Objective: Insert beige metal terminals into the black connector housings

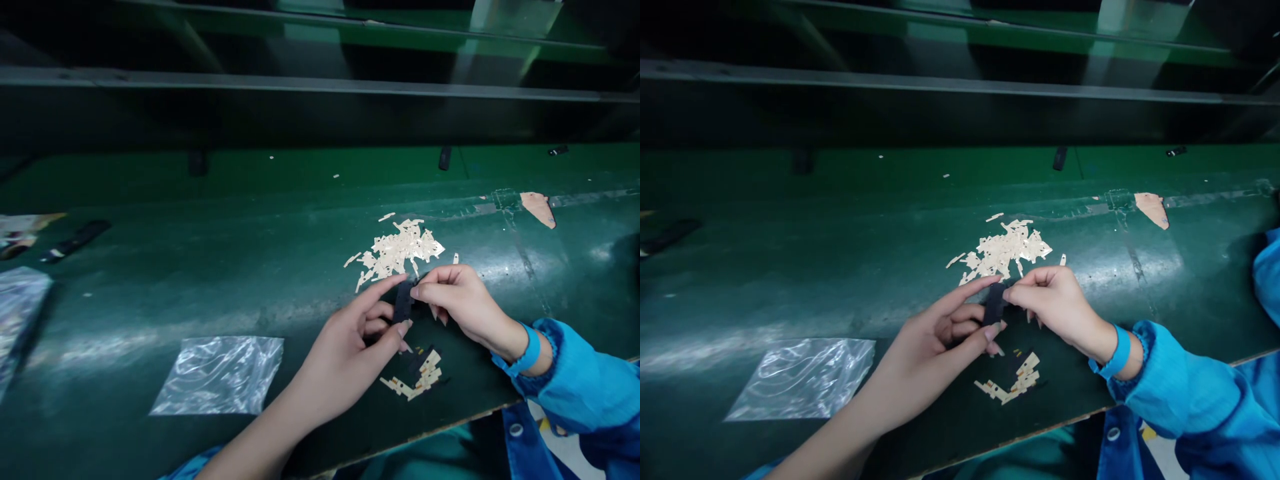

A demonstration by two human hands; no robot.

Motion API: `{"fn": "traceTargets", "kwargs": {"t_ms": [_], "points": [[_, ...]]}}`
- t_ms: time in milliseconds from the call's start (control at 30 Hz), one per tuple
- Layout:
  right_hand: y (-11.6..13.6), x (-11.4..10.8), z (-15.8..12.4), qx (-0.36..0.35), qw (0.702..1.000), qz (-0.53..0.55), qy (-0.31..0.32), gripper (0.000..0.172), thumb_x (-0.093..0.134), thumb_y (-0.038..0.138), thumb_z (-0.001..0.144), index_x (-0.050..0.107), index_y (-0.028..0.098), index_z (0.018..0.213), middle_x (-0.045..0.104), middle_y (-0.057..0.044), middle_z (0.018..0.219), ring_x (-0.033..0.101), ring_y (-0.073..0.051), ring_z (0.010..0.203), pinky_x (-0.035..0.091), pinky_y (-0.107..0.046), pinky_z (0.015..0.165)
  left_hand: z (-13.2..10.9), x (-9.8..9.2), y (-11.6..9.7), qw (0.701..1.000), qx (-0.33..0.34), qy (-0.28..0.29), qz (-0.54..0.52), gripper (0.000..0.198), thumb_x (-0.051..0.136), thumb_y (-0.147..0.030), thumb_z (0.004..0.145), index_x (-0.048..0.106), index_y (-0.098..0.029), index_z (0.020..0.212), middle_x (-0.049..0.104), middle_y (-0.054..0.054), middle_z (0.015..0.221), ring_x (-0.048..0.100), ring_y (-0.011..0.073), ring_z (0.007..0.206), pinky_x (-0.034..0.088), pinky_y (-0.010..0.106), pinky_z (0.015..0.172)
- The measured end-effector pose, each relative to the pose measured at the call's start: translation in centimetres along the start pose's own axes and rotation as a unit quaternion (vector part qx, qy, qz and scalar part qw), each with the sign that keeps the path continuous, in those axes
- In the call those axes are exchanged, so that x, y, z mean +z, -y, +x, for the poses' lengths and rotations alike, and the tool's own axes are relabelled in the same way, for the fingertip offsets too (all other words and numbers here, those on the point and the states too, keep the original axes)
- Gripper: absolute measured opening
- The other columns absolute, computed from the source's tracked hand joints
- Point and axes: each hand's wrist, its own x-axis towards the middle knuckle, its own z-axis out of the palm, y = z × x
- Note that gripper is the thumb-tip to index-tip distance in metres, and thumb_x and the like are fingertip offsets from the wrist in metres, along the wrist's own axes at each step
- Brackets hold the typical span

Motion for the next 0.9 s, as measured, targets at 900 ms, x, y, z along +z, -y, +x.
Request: {"fn": "traceTargets", "kwargs": {"t_ms": [900], "points": [[-0.2, 0.16, -0.04, -0.048, 0.999, 0.021, -0.001, 0.02, 0.081, 0.035, 0.067, 0.07, 0.019, 0.063, 0.059, 0.003, 0.05, 0.045, -0.008, 0.042, 0.033, -0.02, 0.039, 0.29, -0.07, -0.35, 1.0, -0.009, -0.01, -0.022, 0.058, 0.066, -0.029, 0.089, 0.052, -0.023, 0.145, 0.064, -0.005, 0.077, 0.075, 0.0176, 0.069, 0.059, 0.031, 0.072]]}}
